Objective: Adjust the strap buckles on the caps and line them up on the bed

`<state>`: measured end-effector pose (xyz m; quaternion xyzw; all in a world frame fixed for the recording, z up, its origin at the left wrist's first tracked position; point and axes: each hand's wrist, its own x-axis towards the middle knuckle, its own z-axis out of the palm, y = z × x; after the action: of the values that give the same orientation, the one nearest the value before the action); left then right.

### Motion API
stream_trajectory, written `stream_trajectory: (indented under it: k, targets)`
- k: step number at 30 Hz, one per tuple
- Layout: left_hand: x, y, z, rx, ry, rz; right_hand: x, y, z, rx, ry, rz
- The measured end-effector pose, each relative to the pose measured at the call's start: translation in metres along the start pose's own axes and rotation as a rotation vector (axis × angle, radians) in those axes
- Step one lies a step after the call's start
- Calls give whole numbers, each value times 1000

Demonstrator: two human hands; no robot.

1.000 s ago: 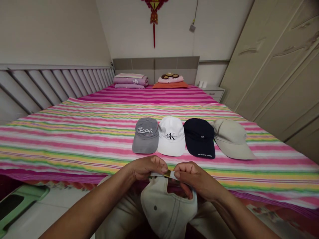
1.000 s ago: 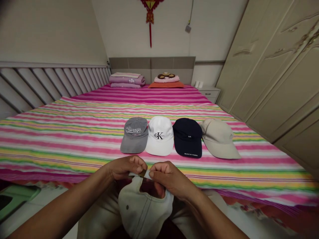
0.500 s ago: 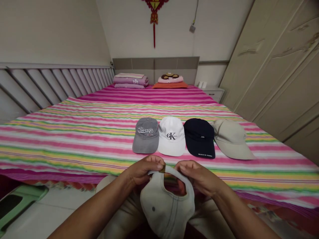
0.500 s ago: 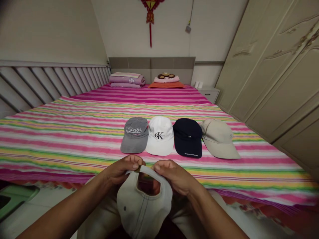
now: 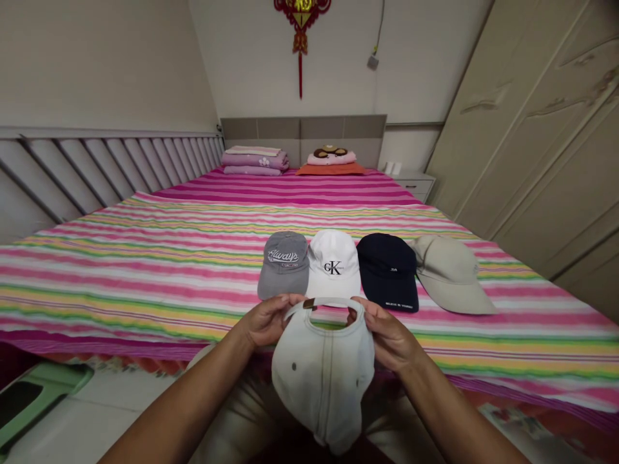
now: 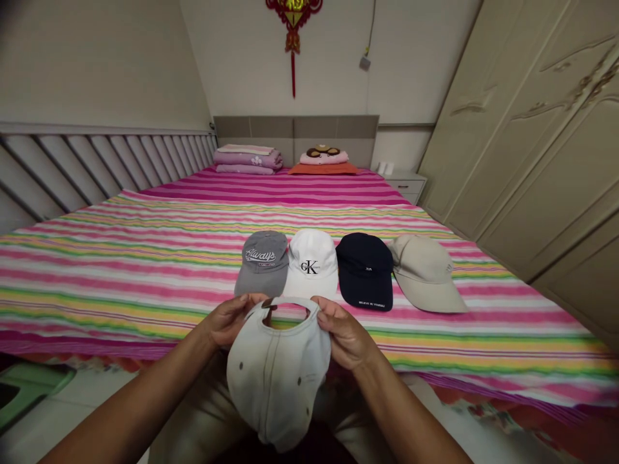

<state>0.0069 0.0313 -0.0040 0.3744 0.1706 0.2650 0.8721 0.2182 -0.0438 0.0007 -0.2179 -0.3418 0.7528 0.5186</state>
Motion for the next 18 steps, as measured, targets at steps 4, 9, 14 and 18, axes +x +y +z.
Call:
stream_trajectory:
  k: [4,9,14,18]
  targets:
    - [-7,-30,-21,-24,25,-158,4,2,0,23,-14,-41]
    - [-25,-61,-33,103,94,-156,3,6,-6,58,-74,-28]
    - [-38,-81,-41,178,132,-44,5,8,-8,128,-71,-43]
    - [-41,-90,-43,172,216,56,7,8,-4,161,-91,-41]
